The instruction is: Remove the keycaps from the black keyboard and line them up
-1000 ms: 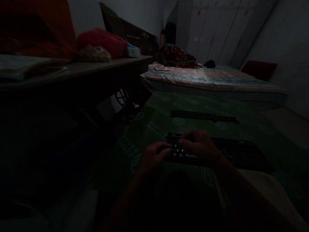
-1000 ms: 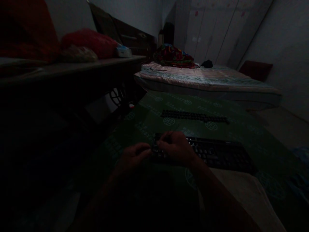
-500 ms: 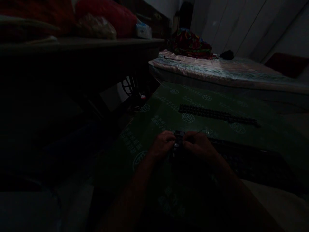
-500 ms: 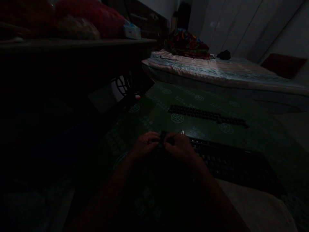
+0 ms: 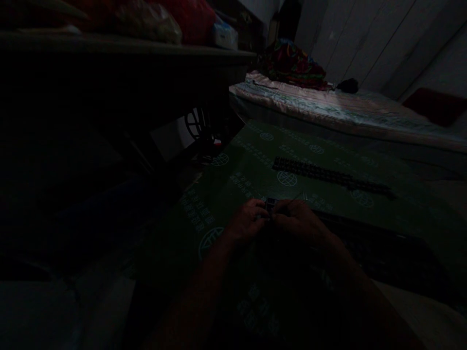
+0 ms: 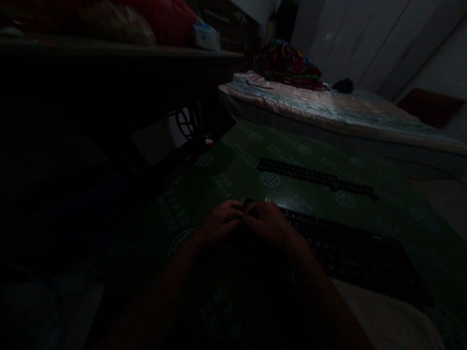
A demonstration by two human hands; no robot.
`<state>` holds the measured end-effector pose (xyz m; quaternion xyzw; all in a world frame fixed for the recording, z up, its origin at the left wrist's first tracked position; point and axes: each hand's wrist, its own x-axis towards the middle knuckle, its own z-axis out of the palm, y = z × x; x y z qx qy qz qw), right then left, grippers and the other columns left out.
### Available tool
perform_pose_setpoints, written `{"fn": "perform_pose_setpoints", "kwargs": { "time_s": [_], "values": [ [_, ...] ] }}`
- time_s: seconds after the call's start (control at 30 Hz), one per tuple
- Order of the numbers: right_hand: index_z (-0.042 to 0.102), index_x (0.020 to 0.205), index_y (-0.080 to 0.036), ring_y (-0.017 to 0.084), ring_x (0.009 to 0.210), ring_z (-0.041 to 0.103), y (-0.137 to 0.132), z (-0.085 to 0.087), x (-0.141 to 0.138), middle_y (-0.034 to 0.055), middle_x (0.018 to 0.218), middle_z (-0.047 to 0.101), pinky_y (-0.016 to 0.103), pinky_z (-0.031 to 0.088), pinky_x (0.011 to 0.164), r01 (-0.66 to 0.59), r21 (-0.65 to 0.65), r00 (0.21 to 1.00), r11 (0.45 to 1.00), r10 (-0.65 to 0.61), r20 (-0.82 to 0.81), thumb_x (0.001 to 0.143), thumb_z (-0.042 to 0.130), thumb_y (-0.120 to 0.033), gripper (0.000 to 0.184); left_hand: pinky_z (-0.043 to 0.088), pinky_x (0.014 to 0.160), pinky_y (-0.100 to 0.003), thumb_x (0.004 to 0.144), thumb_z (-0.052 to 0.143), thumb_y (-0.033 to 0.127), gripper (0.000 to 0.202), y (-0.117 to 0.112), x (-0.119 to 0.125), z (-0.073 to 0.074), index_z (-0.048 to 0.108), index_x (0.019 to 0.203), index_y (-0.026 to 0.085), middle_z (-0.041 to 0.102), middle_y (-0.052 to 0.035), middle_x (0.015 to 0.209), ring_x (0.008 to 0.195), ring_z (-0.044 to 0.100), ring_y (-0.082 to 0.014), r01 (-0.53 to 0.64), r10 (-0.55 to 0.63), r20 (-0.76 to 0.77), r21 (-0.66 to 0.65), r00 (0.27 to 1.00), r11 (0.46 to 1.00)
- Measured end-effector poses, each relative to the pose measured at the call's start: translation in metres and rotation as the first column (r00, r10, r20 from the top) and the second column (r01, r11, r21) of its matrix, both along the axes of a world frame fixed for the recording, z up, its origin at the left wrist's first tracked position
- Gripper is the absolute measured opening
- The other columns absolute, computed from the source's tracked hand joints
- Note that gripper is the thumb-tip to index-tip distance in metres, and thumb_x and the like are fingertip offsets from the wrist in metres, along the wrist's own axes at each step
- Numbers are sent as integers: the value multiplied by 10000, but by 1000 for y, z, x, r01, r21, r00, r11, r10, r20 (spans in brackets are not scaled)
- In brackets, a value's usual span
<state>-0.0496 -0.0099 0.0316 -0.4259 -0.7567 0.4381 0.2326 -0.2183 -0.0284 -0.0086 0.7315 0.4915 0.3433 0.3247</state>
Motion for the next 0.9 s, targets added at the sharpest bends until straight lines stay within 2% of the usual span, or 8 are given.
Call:
{"fn": "perform_pose_setpoints", "kwargs": {
  "time_s": [0.23,0.47,0.63,0.9],
  "values": [
    [623,720,-145,94,495,506,5,5,-5,-8,590,585,190,339,461,-25,129,987,991,4,158,774,465,-267,207,451,843,-297,715,513,117,256,-1,1,1,684,887,197,572,-48,1086,982,560,-178,11,-11,-29,6,1000,1000],
    [621,783,-160,122,504,538,0,-4,-5,2,585,599,213,346,479,48,271,970,961,-109,218,769,495,-316,201,454,837,-302,721,554,180,181,1,0,2,691,838,175,579,-68,1065,963,568,-190,3,-3,-8,-2,1000,1000],
    [598,769,-166,135,563,574,0,-11,-7,18,641,624,218,367,514,100,320,974,942,-159,163,762,519,-331,182,445,862,-299,700,579,147,187,0,2,2,684,852,179,574,-61,1090,990,556,-188,-11,11,12,-11,1000,1000],
    [569,794,-167,153,589,582,-1,-16,-13,36,665,629,238,383,557,132,362,972,923,-192,135,815,473,-357,215,452,855,-295,745,581,226,185,-1,1,0,658,909,191,553,-59,1104,991,549,-180,23,-22,44,-13,999,1000]
  ]
}}
